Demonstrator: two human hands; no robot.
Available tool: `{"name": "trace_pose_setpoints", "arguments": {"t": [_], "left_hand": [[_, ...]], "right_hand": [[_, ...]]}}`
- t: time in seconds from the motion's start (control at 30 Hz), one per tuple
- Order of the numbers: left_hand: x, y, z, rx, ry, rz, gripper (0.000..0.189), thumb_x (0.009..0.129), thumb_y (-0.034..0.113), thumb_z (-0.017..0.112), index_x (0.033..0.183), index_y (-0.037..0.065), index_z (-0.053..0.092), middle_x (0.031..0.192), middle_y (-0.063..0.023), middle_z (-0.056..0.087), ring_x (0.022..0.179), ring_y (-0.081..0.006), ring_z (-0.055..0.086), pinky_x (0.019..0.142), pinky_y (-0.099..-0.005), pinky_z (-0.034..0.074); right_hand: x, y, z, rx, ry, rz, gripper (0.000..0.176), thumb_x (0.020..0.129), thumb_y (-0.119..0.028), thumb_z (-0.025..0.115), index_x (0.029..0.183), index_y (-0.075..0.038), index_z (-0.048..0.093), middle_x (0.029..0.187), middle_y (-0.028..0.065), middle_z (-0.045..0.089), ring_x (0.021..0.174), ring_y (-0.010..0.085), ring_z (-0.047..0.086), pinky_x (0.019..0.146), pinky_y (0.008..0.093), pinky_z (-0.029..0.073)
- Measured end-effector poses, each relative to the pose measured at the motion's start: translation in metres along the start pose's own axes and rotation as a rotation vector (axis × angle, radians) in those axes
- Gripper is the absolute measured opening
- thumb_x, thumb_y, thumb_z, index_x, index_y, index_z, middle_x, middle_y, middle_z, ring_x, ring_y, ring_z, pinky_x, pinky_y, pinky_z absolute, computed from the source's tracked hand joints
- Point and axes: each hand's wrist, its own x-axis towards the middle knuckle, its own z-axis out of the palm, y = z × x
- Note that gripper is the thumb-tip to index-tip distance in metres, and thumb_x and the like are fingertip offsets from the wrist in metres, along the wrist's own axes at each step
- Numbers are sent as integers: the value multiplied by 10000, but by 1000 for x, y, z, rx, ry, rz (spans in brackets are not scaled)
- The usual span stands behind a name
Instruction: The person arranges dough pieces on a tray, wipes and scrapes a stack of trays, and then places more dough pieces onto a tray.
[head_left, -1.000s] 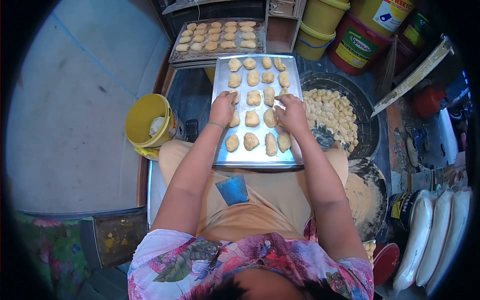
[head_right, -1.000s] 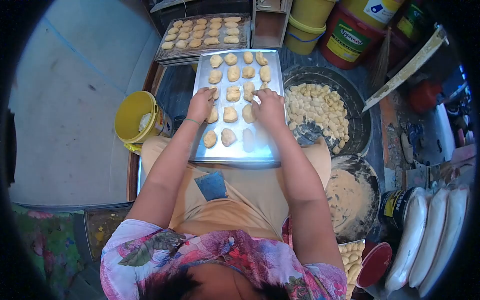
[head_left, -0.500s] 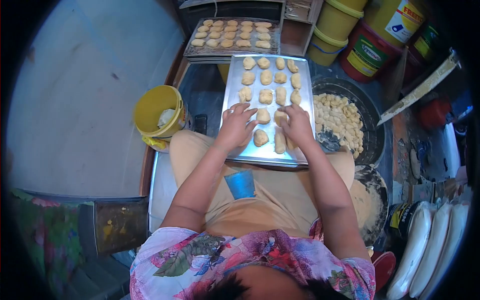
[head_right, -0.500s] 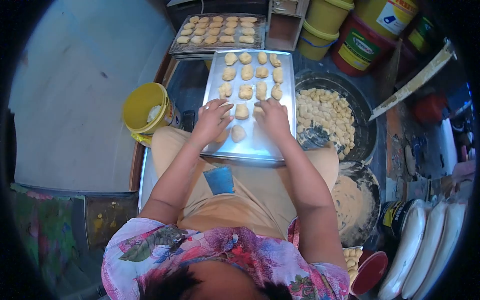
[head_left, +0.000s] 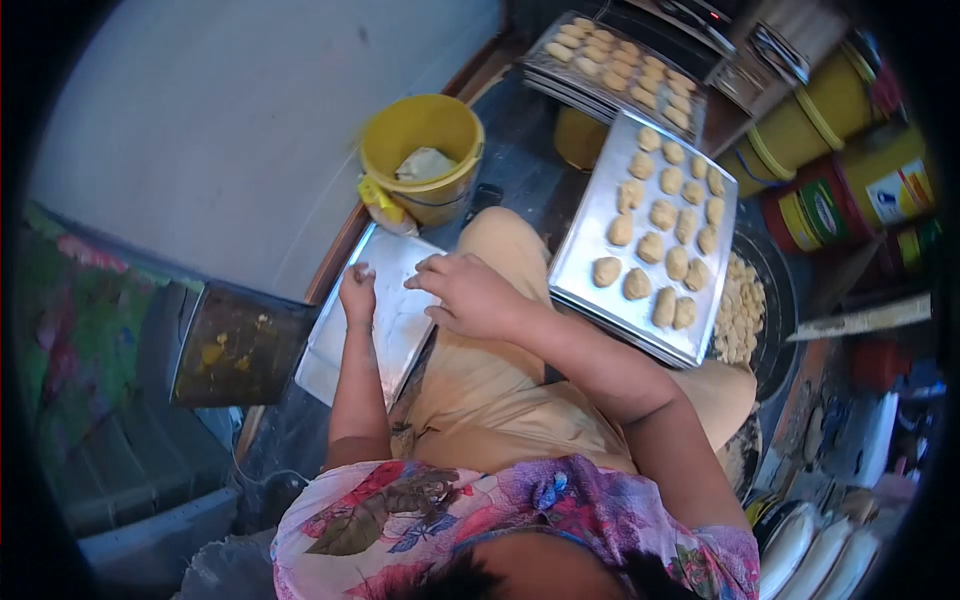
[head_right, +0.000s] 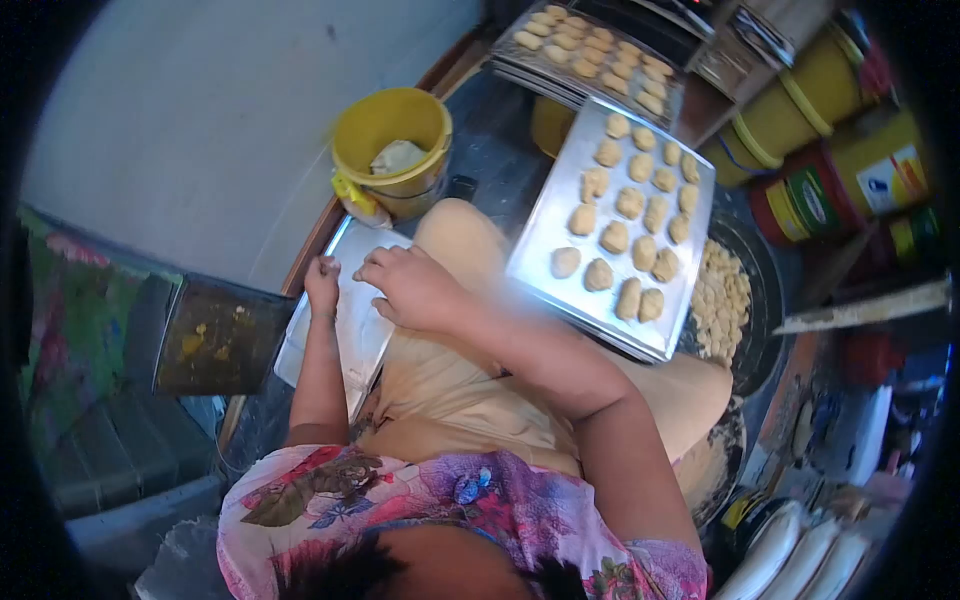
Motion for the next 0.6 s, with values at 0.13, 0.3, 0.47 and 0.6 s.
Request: {"name": "trace_pose_setpoints", "arguments": {"t": [0.13,0.3,0.47,0.6], "left_hand": [[-29,-189,12,144,128,-330,442,820,227,731,1208,51,615,1174,-200,634,1105,-348,602,959,-422,464],[-104,-233,14,-50,406,-1303,699,770,285,786,1326,-25,499,1414,-259,428,1275,-377,471,1067,-448,391],[-136,-317,47,-543,314,-1188,679,757,180,798,1294,-79,473,1281,-247,561,1184,-347,546,1025,-456,401],[-130,-334,58,-269,266,-1271,639,833,285,743,1312,-46,479,1275,-212,577,1183,-312,556,1005,-480,411]], "right_hand": [[18,2,68,-105,-179,45,460,794,-186,679,1237,-104,589,1249,135,565,1168,310,524,986,443,398],[29,-7,80,-306,-516,182,471,832,-262,660,1271,-115,569,1271,127,558,1190,278,513,1026,423,364],[31,-6,83,-349,-495,167,451,845,-279,639,1257,-105,575,1206,95,587,1141,261,534,1003,413,378],[32,-2,90,-430,-478,121,436,849,-282,637,1238,-93,584,1151,87,603,1114,256,544,988,406,386]]}}
